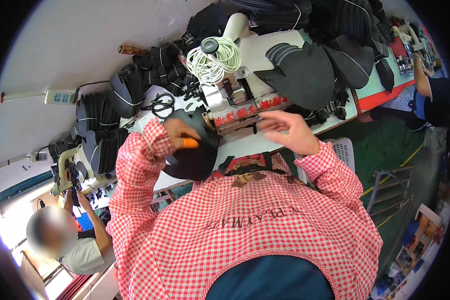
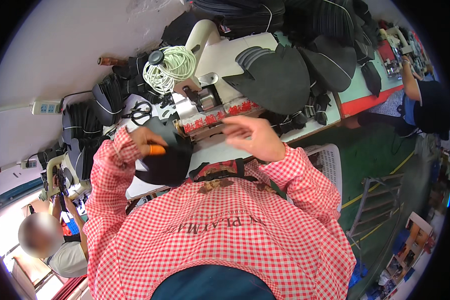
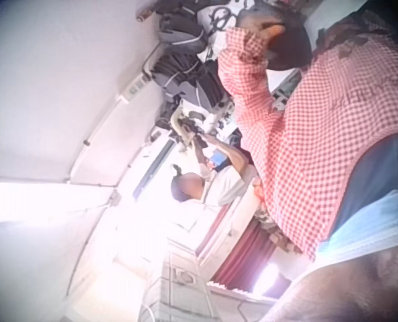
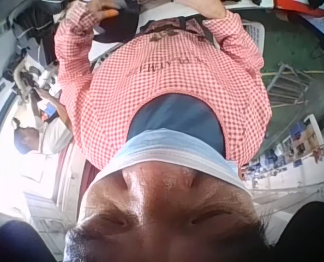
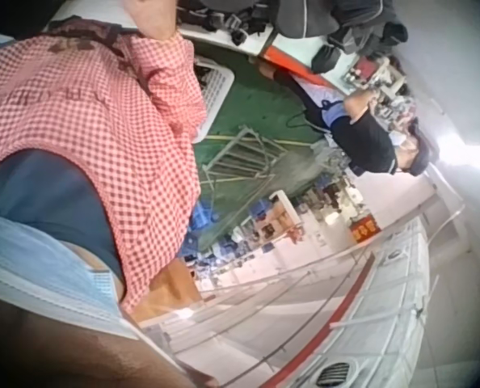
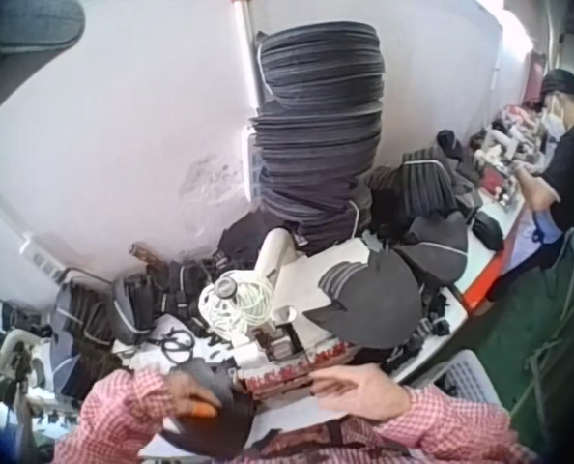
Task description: Using a specialized machine to trim or process shoe components in a factory setting.
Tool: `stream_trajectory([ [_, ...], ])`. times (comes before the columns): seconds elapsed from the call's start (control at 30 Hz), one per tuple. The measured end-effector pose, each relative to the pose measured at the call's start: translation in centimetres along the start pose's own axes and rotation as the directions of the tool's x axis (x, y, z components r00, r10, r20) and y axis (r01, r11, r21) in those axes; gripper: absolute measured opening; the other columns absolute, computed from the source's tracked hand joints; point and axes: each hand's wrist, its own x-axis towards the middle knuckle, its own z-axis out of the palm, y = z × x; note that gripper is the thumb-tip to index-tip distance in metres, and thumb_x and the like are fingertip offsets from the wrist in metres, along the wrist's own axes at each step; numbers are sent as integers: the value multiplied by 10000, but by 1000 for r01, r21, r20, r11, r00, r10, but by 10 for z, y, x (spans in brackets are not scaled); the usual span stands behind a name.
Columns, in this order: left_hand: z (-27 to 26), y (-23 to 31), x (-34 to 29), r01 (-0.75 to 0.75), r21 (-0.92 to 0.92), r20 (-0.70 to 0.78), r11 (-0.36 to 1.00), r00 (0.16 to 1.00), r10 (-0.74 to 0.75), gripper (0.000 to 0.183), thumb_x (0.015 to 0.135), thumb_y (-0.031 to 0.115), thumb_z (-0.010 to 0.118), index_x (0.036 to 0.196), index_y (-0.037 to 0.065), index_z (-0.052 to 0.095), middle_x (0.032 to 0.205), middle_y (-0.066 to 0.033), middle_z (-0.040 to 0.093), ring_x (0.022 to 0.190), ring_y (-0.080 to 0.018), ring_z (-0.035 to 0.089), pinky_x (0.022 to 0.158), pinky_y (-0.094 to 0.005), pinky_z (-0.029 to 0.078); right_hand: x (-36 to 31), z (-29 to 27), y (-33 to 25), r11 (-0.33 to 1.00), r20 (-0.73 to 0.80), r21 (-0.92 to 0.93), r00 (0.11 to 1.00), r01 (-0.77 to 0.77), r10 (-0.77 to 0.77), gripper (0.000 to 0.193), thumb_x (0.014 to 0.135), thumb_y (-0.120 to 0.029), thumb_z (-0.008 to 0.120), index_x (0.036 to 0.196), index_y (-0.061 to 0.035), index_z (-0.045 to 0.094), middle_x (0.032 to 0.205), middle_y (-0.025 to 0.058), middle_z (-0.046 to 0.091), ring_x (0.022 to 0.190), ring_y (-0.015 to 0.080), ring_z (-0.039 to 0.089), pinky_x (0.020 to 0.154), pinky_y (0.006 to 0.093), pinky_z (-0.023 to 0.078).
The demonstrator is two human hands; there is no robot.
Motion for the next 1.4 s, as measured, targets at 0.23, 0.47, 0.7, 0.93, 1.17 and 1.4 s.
stream_trajectory([
  [0.23, 26, 26, 62, 99, -209, -429, 973, 885, -182, 274, 872, 243, 542, 1005, 9, 593, 812, -130, 628, 708, -151, 620, 611, -292, 481, 28, 21, 56, 919, 150, 296, 963, -259, 224, 279, 812, -99, 592, 1044, 57, 590, 916, 62, 641, 815, 122, 588, 777, 261, 464],
  [0.47, 15, 19, 105, 403, -38, -421, 914, 824, -381, 342, 855, 294, 463, 1077, 71, 596, 983, -191, 629, 936, -336, 597, 823, -409, 457, 33, 21, 45, 866, -20, 396, 940, -305, 341, 236, 780, -57, 576, 964, 88, 604, 840, 99, 643, 675, 126, 600, 641, 248, 488],
  [0.7, 13, 10, 115, 320, 200, -489, 926, 852, -189, 337, 860, 262, 502, 1064, 15, 607, 910, -206, 636, 659, -286, 642, 638, -372, 503, 28, 25, 55, 856, -12, 423, 943, -297, 333, 233, 766, -58, 578, 939, 94, 610, 826, 112, 647, 720, 161, 618, 679, 267, 494],
  [0.93, -6, 25, 101, 323, -91, -243, 942, 910, -335, 315, 865, 273, 478, 1061, 58, 597, 776, -115, 623, 697, -243, 596, 600, -332, 470, -6, 45, 41, 735, 32, 610, 936, -296, 351, 268, 804, -63, 567, 1047, 50, 565, 927, 114, 638, 784, 194, 634, 706, 304, 513],
  [1.17, -9, -34, 21, 690, 344, -420, 637, 720, -553, 518, 864, 491, 462, 1200, 99, 497, 922, -210, 635, 853, -333, 627, 731, -421, 489, -30, -43, -51, 959, -676, -137, 685, 246, -272, 265, 834, -22, 504, 1086, 21, 573, 966, 95, 635, 855, 160, 581, 779, 292, 446],
  [1.4, 16, -62, 15, 726, 266, -546, 634, 655, -522, 466, 823, 361, 606, 1149, 40, 521, 891, -202, 638, 839, -347, 615, 736, -407, 482, 2, -53, 18, 337, -226, -939, 850, -62, -475, 541, 649, -201, 700, 1141, -57, 527, 1213, 156, 488, 1136, 326, 443, 947, 430, 329],
])
